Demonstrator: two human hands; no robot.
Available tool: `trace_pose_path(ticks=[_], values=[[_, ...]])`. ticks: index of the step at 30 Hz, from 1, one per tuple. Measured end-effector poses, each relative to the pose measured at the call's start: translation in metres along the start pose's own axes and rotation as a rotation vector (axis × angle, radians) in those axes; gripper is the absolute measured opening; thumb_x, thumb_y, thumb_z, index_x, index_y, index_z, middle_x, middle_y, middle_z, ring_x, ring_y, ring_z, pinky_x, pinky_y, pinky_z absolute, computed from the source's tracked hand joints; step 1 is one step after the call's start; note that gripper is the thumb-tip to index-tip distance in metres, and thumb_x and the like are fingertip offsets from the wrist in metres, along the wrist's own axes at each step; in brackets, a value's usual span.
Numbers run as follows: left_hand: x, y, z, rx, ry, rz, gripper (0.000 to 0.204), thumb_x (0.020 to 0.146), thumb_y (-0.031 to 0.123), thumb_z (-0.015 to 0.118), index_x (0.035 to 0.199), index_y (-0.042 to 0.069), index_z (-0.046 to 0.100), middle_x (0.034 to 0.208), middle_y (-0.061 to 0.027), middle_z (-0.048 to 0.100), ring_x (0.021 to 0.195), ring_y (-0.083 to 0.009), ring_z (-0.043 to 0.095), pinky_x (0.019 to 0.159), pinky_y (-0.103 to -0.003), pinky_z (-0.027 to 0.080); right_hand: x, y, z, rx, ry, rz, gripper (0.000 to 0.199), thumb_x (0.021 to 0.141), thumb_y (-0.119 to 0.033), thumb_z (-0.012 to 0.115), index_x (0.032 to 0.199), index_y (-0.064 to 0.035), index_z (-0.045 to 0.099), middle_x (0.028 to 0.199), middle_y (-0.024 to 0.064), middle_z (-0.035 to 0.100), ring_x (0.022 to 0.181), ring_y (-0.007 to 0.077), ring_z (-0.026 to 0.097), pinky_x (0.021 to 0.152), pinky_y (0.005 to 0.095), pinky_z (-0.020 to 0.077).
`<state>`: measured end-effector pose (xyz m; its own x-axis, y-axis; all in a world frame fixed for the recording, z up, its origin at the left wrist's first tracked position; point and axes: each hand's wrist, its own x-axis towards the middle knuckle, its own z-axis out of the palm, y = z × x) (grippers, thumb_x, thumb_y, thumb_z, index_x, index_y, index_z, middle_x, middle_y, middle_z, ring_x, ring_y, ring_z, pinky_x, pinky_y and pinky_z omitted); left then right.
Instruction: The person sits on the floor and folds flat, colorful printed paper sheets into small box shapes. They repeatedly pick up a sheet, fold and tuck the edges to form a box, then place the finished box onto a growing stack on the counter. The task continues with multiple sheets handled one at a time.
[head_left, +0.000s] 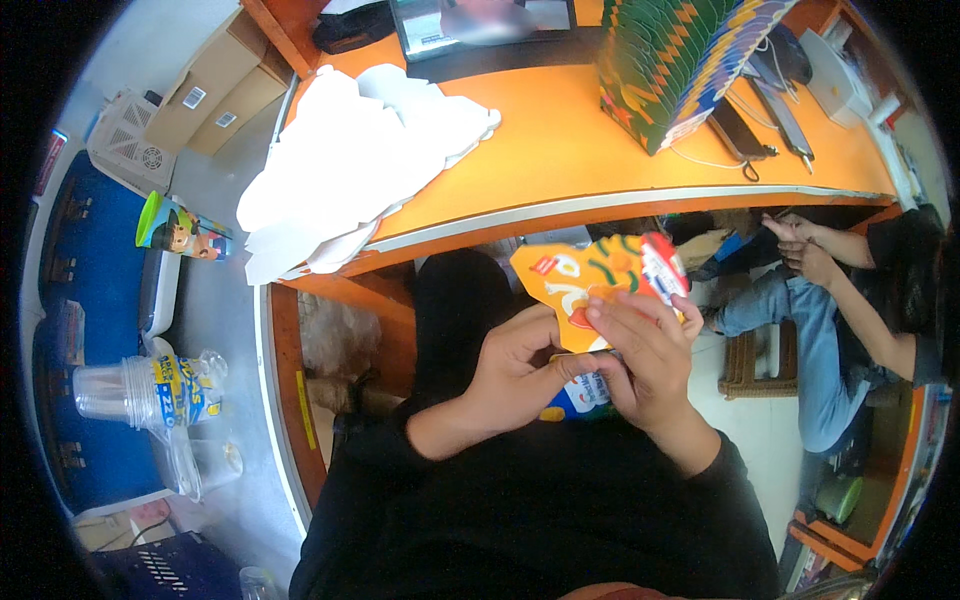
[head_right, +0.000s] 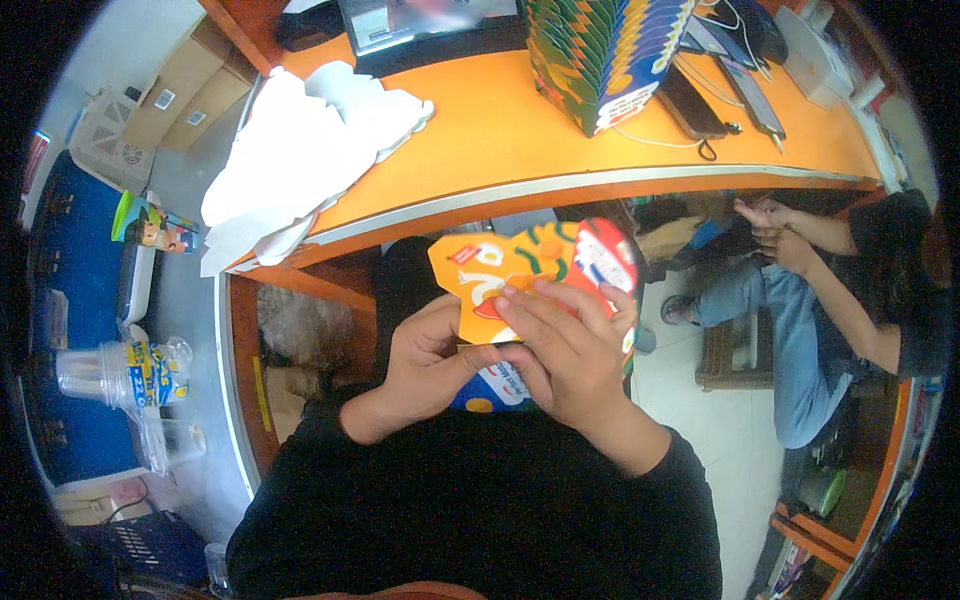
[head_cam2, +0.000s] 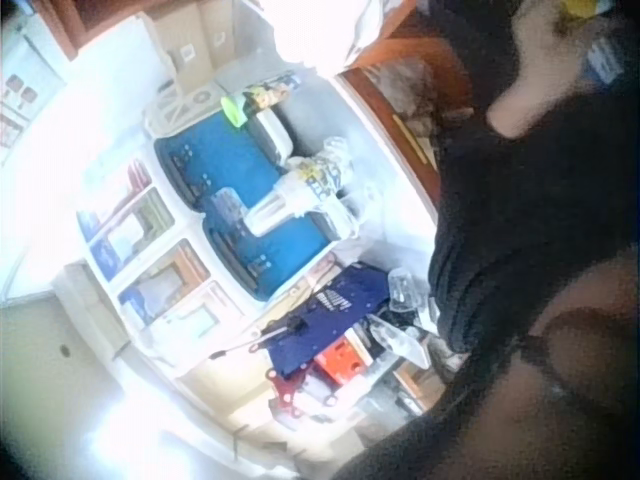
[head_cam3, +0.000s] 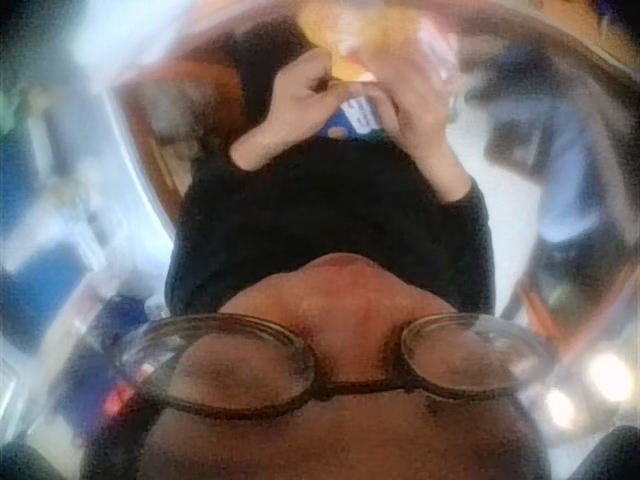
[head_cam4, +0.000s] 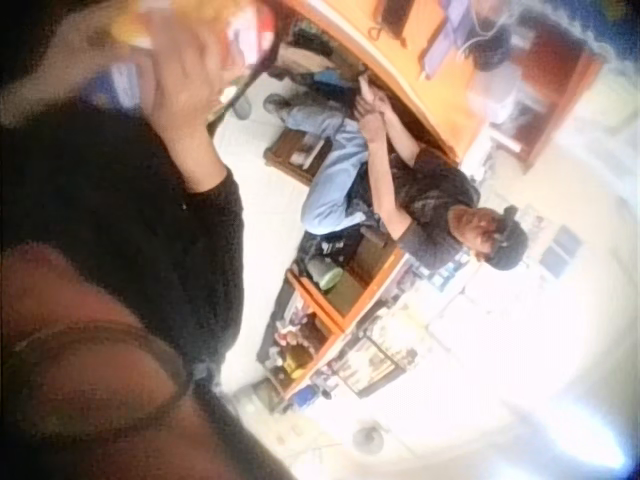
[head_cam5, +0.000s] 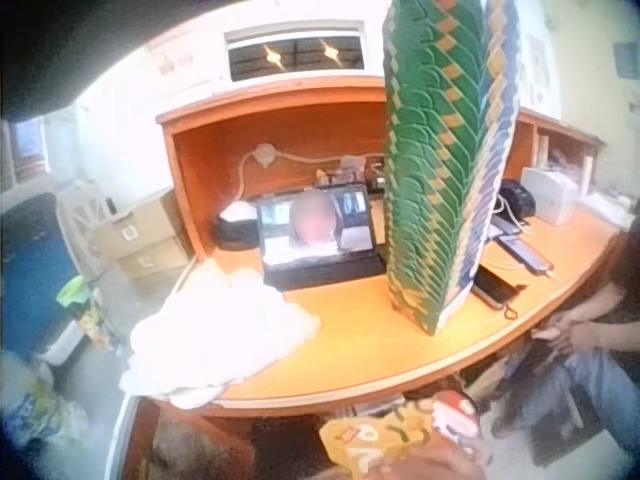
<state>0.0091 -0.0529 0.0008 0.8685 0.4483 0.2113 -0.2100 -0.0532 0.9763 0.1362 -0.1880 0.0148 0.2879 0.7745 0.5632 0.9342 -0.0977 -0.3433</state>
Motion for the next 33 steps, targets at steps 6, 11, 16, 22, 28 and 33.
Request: trace_pose_path(ticks=[6, 11, 16, 22, 28, 33], values=[[-0.001, -0.002, -0.007, 0.521, 0.013, 0.280, 0.028, 0.081, 0.018, 0.081, 0.090, 0.002, 0.060, 0.073, -0.0041, 0.060, 0.063, -0.0084, 0.059, 0.056, -0.026, 0.049, -0.004, 0.003, 0.007, 0.150, -0.002, 0.034, 0.032, 0.075, -0.015, 0.074, 0.106, -0.0172, 0.071, 0.102, -0.0020, 0.073, 0.101, 0.0195, 0.063, 0.102, 0.0453, 0.0247], [-0.004, -0.004, -0.001, 0.299, 0.239, 0.237, 0.042, 0.075, 0.020, 0.085, 0.089, 0.004, 0.049, 0.073, -0.0032, 0.056, 0.060, -0.0065, 0.054, 0.053, -0.026, 0.046, -0.003, 0.002, 0.004, 0.153, -0.008, 0.006, 0.016, 0.085, -0.014, 0.067, 0.100, -0.0152, 0.072, 0.096, 0.0007, 0.074, 0.101, 0.0217, 0.064, 0.103, 0.0464, 0.0258], [0.000, -0.004, -0.032, 0.144, 0.339, 0.160, 0.026, 0.096, 0.027, 0.062, 0.086, 0.005, 0.052, 0.073, -0.0018, 0.055, 0.062, -0.0078, 0.049, 0.055, -0.022, 0.042, -0.005, 0.019, -0.010, 0.251, 0.230, 0.033, 0.007, 0.084, -0.010, 0.068, 0.087, -0.0160, 0.068, 0.087, -0.0013, 0.073, 0.090, 0.0207, 0.066, 0.106, 0.0495, 0.0267], [-0.003, -0.034, -0.041, -0.360, -0.385, -0.515, 0.074, 0.095, 0.071, 0.029, 0.104, 0.005, 0.061, 0.099, -0.0104, 0.067, 0.084, -0.0153, 0.065, 0.072, -0.025, 0.052, -0.009, 0.019, -0.025, 0.479, 0.384, -0.063, 0.013, 0.085, -0.013, 0.071, 0.079, -0.0202, 0.063, 0.077, -0.0053, 0.070, 0.083, 0.0194, 0.063, 0.109, 0.0483, 0.0270], [0.022, -0.001, -0.010, -0.844, -0.293, -0.660, 0.050, 0.094, 0.022, 0.063, 0.135, -0.002, 0.048, 0.127, -0.0133, 0.062, 0.110, -0.0215, 0.065, 0.094, -0.035, 0.053, -0.012, 0.021, -0.035, 0.523, 0.092, 0.033, 0.035, 0.093, -0.046, 0.059, 0.073, -0.0180, 0.065, 0.085, -0.0006, 0.070, 0.106, 0.0280, 0.058, 0.109, 0.0490, 0.0244], [0.019, -0.005, 0.005, -0.647, -0.187, -0.537, 0.040, 0.094, 0.014, 0.064, 0.129, -0.001, 0.053, 0.119, -0.0118, 0.065, 0.106, -0.0202, 0.066, 0.092, -0.035, 0.054, -0.012, 0.027, -0.041, 0.551, 0.110, 0.230, 0.027, 0.080, -0.034, 0.074, 0.071, -0.0099, 0.065, 0.110, 0.0119, 0.059, 0.115, 0.0342, 0.050, 0.108, 0.0510, 0.0288]])
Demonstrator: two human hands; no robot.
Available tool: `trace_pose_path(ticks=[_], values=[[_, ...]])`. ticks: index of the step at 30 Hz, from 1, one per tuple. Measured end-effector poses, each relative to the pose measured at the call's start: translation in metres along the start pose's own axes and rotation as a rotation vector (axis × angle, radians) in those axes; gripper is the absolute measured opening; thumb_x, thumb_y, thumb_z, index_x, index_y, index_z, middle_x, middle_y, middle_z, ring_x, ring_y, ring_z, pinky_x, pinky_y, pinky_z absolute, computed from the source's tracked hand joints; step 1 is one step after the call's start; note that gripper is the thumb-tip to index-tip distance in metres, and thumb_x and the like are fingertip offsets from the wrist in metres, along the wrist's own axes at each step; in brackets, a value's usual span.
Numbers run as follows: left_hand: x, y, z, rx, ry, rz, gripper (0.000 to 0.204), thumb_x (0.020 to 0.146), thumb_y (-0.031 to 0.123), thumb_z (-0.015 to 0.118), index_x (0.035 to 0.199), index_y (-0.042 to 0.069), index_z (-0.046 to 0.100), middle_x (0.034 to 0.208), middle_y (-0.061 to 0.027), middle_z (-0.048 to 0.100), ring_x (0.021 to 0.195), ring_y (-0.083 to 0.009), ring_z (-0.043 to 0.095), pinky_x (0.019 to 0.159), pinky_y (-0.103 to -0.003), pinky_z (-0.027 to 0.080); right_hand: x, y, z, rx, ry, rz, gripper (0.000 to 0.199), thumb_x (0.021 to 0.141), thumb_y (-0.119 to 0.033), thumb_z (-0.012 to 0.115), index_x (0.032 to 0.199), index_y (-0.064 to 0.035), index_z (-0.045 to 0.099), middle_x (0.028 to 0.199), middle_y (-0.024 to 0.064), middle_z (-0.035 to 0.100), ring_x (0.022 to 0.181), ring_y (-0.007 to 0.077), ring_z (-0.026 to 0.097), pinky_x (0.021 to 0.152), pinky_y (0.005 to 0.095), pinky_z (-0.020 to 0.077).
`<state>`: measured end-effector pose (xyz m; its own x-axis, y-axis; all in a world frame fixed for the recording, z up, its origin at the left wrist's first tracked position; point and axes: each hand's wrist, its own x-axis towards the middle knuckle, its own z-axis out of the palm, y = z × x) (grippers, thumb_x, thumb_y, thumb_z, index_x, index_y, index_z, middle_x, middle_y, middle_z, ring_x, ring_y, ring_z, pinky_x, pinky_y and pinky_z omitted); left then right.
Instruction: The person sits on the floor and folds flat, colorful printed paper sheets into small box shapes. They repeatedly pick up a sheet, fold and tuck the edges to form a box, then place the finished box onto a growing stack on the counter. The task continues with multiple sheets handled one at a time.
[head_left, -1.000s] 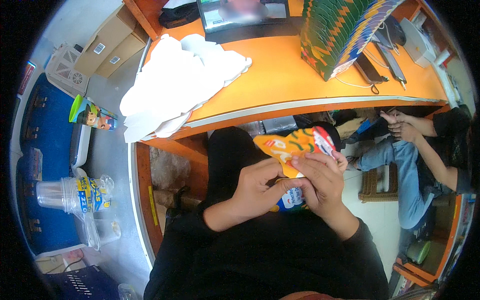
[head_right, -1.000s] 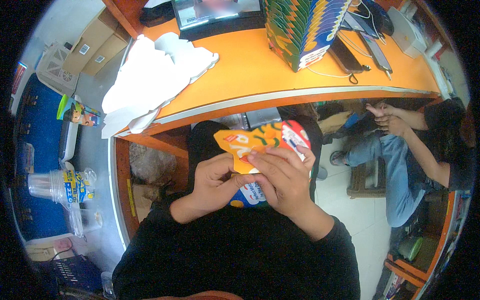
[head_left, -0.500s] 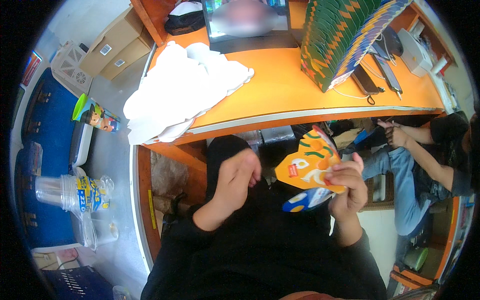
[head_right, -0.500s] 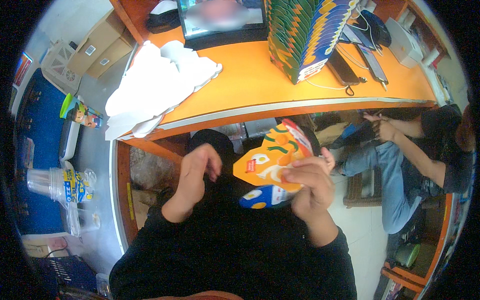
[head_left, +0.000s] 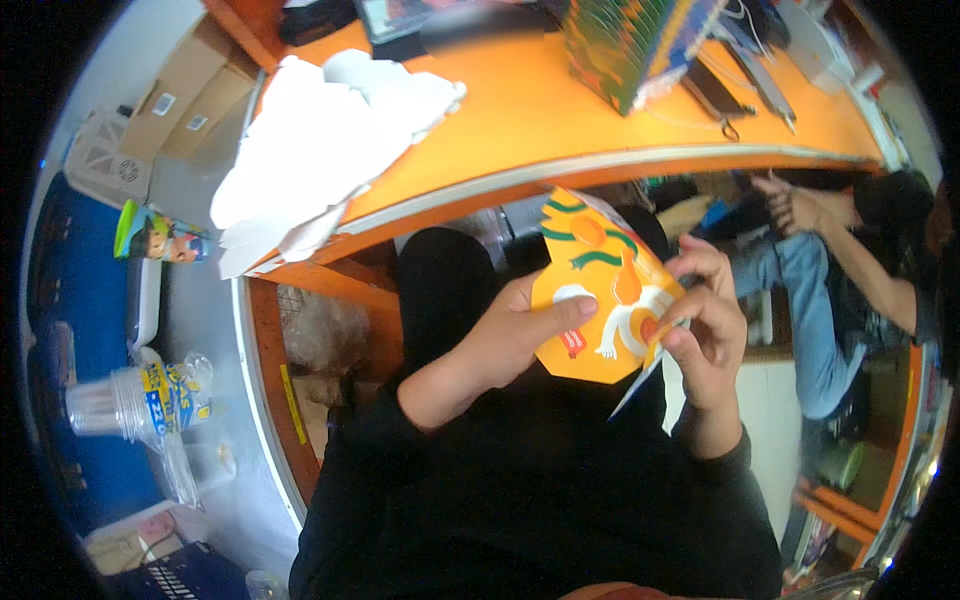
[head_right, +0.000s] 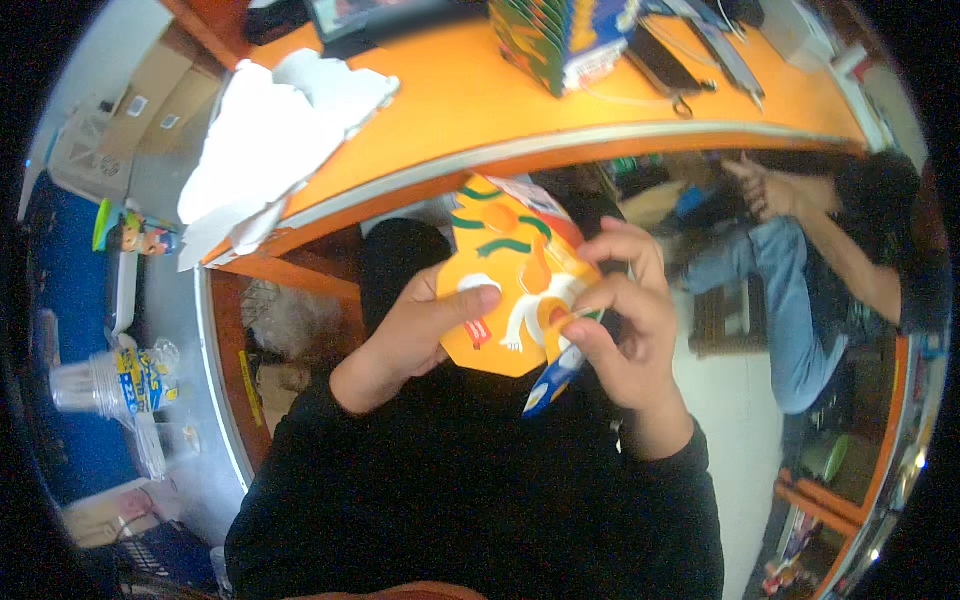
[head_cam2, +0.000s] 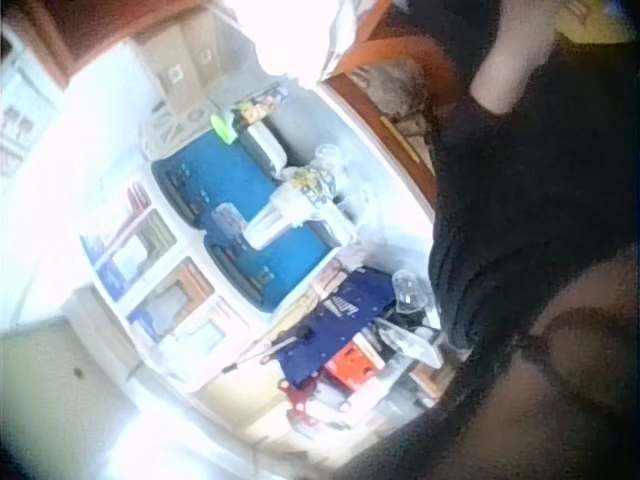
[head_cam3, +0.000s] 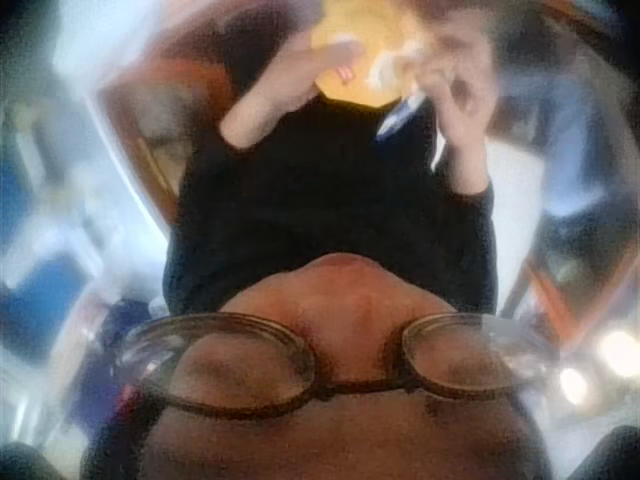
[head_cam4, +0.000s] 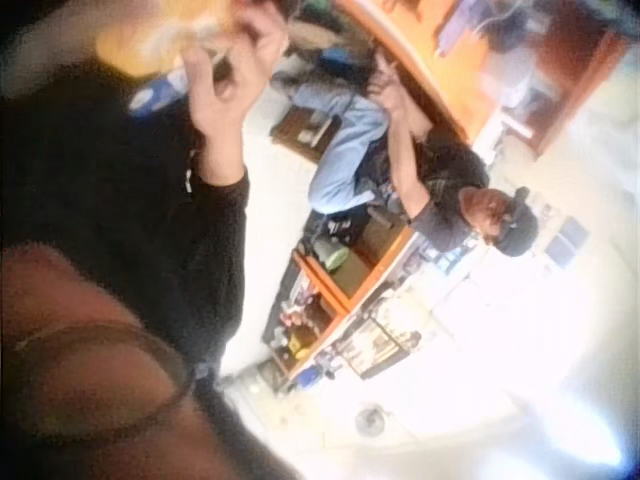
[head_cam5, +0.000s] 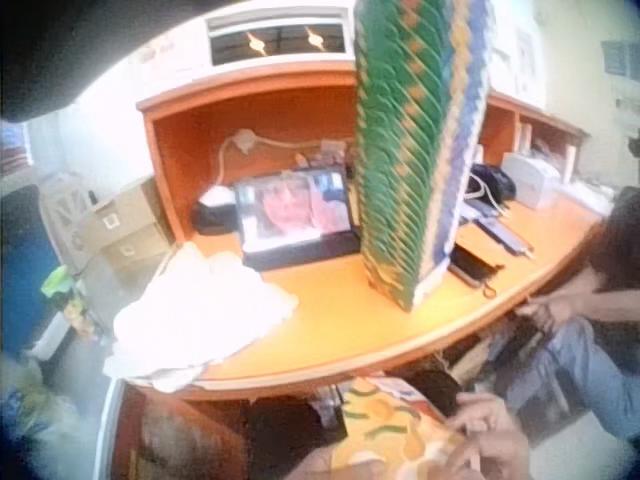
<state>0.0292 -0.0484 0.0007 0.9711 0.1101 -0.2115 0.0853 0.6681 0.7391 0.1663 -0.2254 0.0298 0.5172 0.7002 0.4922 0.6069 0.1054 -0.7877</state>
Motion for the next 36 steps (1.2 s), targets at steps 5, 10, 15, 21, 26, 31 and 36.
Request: trace_pose_path(ticks=[5, 10, 15, 21, 26, 31, 36], values=[[0.003, -0.013, 0.007, 0.090, 0.018, 0.032, 0.037, 0.096, 0.013, 0.061, 0.129, -0.001, 0.053, 0.121, -0.0126, 0.064, 0.107, -0.0204, 0.065, 0.092, -0.035, 0.053, -0.016, 0.002, 0.002, 0.060, 0.053, 0.169, 0.014, 0.072, -0.007, 0.076, 0.073, -0.0063, 0.062, 0.118, 0.0123, 0.053, 0.121, 0.0323, 0.050, 0.108, 0.0466, 0.0331], [0.004, -0.022, 0.013, 0.069, 0.025, 0.067, 0.035, 0.097, 0.018, 0.060, 0.127, 0.001, 0.052, 0.121, -0.0108, 0.064, 0.108, -0.0185, 0.064, 0.093, -0.033, 0.052, -0.025, 0.007, 0.005, 0.182, 0.157, 0.141, 0.013, 0.073, 0.003, 0.071, 0.073, -0.0026, 0.059, 0.124, 0.0163, 0.046, 0.126, 0.0367, 0.051, 0.110, 0.0470, 0.0366], [0.005, -0.025, 0.015, 0.026, 0.015, 0.075, 0.034, 0.099, 0.020, 0.059, 0.127, 0.002, 0.052, 0.120, -0.0093, 0.064, 0.109, -0.0172, 0.063, 0.094, -0.032, 0.051, -0.026, 0.007, 0.008, 0.184, 0.185, 0.079, 0.013, 0.074, 0.004, 0.069, 0.074, -0.0012, 0.057, 0.126, 0.0186, 0.044, 0.128, 0.0398, 0.050, 0.111, 0.0502, 0.0361], [0.001, -0.021, 0.014, 0.052, 0.049, 0.053, 0.035, 0.098, 0.015, 0.056, 0.129, -0.002, 0.052, 0.123, -0.0134, 0.062, 0.110, -0.0219, 0.063, 0.095, -0.036, 0.052, -0.028, 0.004, 0.010, 0.092, 0.118, 0.053, 0.014, 0.075, 0.004, 0.070, 0.074, -0.0014, 0.057, 0.128, 0.0189, 0.047, 0.126, 0.0359, 0.051, 0.110, 0.0490, 0.0375], [-0.011, -0.004, 0.018, 0.217, -0.020, -0.027, 0.048, 0.097, 0.032, 0.060, 0.133, 0.003, 0.047, 0.125, -0.0087, 0.058, 0.112, -0.0164, 0.058, 0.098, -0.033, 0.047, -0.026, 0.001, 0.000, 0.059, -0.037, 0.103, 0.023, 0.073, -0.003, 0.081, 0.074, -0.0021, 0.058, 0.131, 0.0179, 0.049, 0.125, 0.0326, 0.052, 0.107, 0.0438, 0.0392], [-0.014, -0.003, 0.010, 0.106, -0.246, -0.099, 0.072, 0.093, 0.046, 0.062, 0.144, 0.006, 0.031, 0.133, -0.0088, 0.048, 0.122, -0.0180, 0.049, 0.102, -0.034, 0.042, -0.043, 0.016, 0.009, 0.112, -0.022, 0.182, 0.036, 0.065, -0.012, 0.089, 0.085, -0.0049, 0.060, 0.129, 0.0155, 0.050, 0.117, 0.0276, 0.056, 0.101, 0.0378, 0.0431], [-0.010, -0.015, 0.011, 0.361, -0.309, -0.177, 0.081, 0.095, 0.045, 0.058, 0.150, 0.005, 0.015, 0.141, -0.0126, 0.038, 0.134, -0.0257, 0.038, 0.110, -0.041, 0.033, -0.045, 0.026, 0.031, 0.167, 0.042, 0.267, 0.069, 0.060, -0.021, 0.092, 0.116, -0.0081, 0.053, 0.129, 0.0150, 0.050, 0.116, 0.0287, 0.054, 0.100, 0.0375, 0.0431]])
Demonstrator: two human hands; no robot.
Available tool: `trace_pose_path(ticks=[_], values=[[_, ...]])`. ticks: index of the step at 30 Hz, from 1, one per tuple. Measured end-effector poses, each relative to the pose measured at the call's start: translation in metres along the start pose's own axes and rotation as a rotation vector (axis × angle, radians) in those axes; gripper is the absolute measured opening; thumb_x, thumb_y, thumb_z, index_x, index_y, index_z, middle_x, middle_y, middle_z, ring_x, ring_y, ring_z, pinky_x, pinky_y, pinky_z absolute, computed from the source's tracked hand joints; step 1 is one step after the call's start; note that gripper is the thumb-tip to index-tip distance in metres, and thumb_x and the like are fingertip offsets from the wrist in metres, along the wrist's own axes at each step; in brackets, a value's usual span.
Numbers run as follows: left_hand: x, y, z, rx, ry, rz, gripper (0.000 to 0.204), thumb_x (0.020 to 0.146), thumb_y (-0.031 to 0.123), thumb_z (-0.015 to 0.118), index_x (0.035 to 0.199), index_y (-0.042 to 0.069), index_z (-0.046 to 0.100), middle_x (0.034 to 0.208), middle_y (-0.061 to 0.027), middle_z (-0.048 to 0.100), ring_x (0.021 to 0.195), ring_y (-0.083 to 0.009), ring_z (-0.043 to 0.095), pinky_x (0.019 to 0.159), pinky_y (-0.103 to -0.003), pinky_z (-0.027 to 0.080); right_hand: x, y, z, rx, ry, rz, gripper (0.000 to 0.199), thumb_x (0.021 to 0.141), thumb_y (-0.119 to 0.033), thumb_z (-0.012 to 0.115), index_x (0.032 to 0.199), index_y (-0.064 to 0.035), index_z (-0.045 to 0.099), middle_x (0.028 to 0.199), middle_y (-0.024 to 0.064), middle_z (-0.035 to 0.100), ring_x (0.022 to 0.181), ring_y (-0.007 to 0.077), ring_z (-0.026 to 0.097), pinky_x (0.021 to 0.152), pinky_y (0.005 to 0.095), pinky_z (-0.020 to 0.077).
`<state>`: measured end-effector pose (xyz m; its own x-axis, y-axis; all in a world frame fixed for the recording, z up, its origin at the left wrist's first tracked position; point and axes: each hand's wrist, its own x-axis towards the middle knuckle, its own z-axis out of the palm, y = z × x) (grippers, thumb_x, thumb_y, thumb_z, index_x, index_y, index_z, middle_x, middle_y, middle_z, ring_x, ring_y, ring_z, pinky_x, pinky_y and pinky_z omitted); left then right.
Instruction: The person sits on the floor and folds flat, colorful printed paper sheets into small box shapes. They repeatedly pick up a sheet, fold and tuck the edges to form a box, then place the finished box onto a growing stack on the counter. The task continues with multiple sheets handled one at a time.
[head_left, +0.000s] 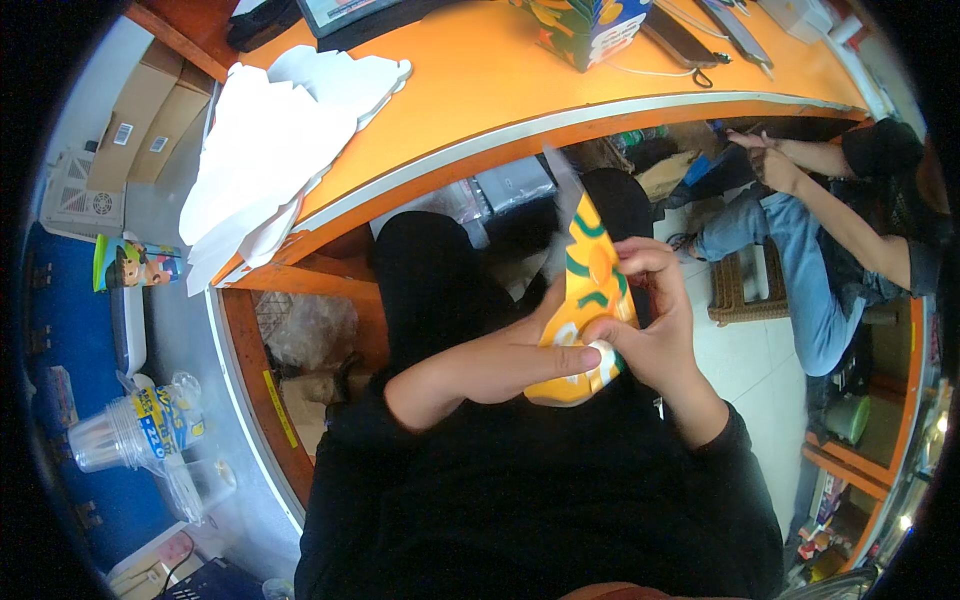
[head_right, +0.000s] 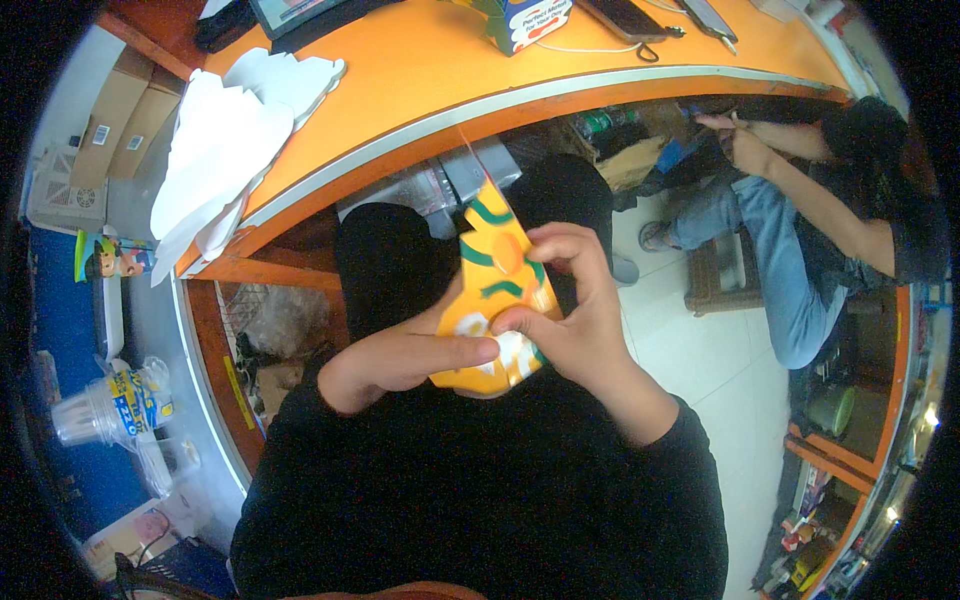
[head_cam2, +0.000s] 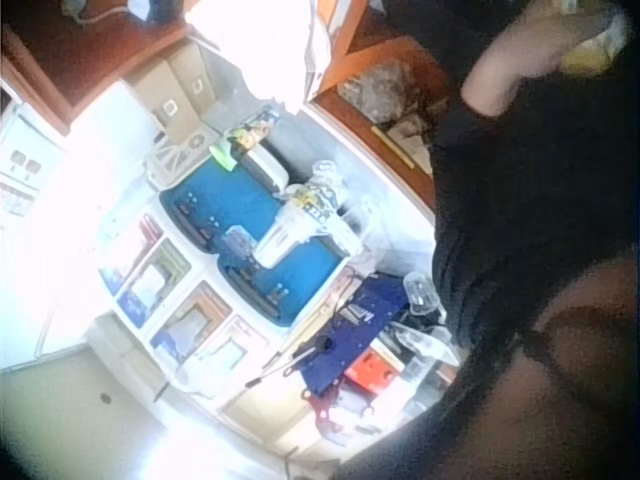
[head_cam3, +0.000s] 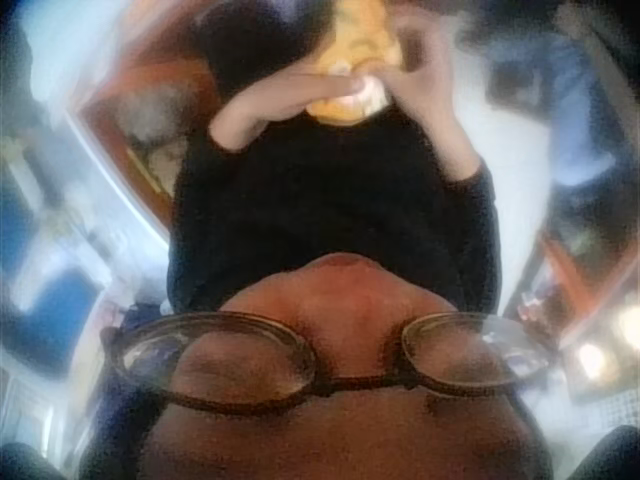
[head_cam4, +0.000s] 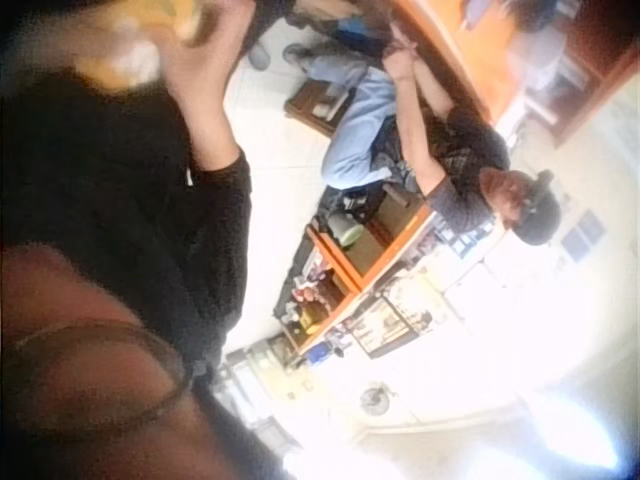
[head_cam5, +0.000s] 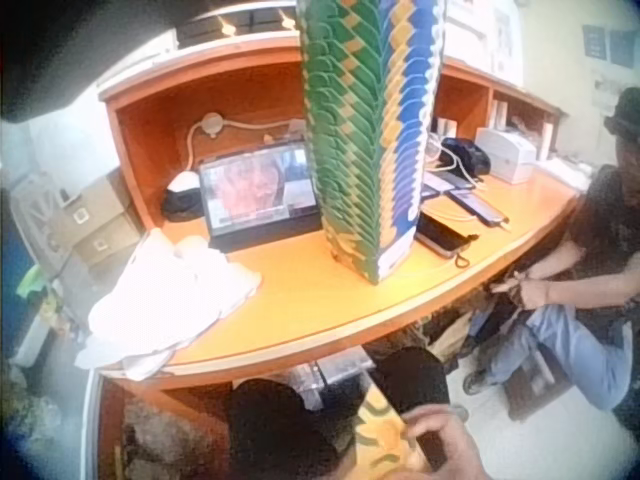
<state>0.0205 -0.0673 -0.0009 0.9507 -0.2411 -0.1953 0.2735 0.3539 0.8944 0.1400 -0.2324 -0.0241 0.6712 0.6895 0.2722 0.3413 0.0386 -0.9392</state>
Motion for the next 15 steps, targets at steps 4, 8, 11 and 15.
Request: trace_pose_path(ticks=[4, 8, 11, 15], values=[[0.001, 0.009, -0.019, -0.069, -0.018, -0.024, 0.072, 0.097, 0.023, 0.058, 0.152, 0.004, 0.016, 0.145, -0.0117, 0.041, 0.135, -0.0195, 0.039, 0.111, -0.035, 0.031, 0.013, -0.012, -0.014, -0.363, -0.049, -0.176, 0.077, 0.080, -0.040, 0.075, 0.139, -0.0028, 0.044, 0.145, 0.0212, 0.041, 0.134, 0.0371, 0.042, 0.109, 0.0429, 0.0337], [-0.006, 0.002, -0.027, 0.218, -0.120, 0.000, 0.059, 0.099, 0.018, 0.046, 0.151, 0.005, 0.019, 0.136, -0.0144, 0.048, 0.125, -0.0218, 0.048, 0.106, -0.035, 0.037, 0.017, -0.009, -0.016, -0.485, -0.124, -0.235, 0.083, 0.089, -0.052, 0.059, 0.149, -0.0019, 0.034, 0.154, 0.0226, 0.033, 0.142, 0.0397, 0.031, 0.113, 0.0452, 0.0262], [-0.009, 0.012, -0.025, 0.235, -0.193, -0.104, 0.058, 0.098, 0.019, 0.047, 0.149, 0.005, 0.025, 0.126, -0.0144, 0.055, 0.116, -0.0220, 0.054, 0.101, -0.034, 0.040, 0.011, -0.008, -0.011, -0.475, -0.276, -0.142, 0.075, 0.090, -0.049, 0.059, 0.148, -0.0056, 0.038, 0.152, 0.0155, 0.039, 0.143, 0.0376, 0.031, 0.113, 0.0503, 0.0229], [-0.009, 0.011, -0.033, 0.215, -0.259, -0.245, 0.052, 0.097, 0.025, 0.052, 0.142, 0.003, 0.039, 0.118, -0.0119, 0.061, 0.108, -0.0185, 0.058, 0.094, -0.032, 0.045, 0.008, -0.012, -0.010, -0.402, -0.408, -0.110, 0.051, 0.094, -0.038, 0.058, 0.135, -0.0075, 0.056, 0.139, 0.0115, 0.056, 0.141, 0.0370, 0.036, 0.113, 0.0490, 0.0242]])
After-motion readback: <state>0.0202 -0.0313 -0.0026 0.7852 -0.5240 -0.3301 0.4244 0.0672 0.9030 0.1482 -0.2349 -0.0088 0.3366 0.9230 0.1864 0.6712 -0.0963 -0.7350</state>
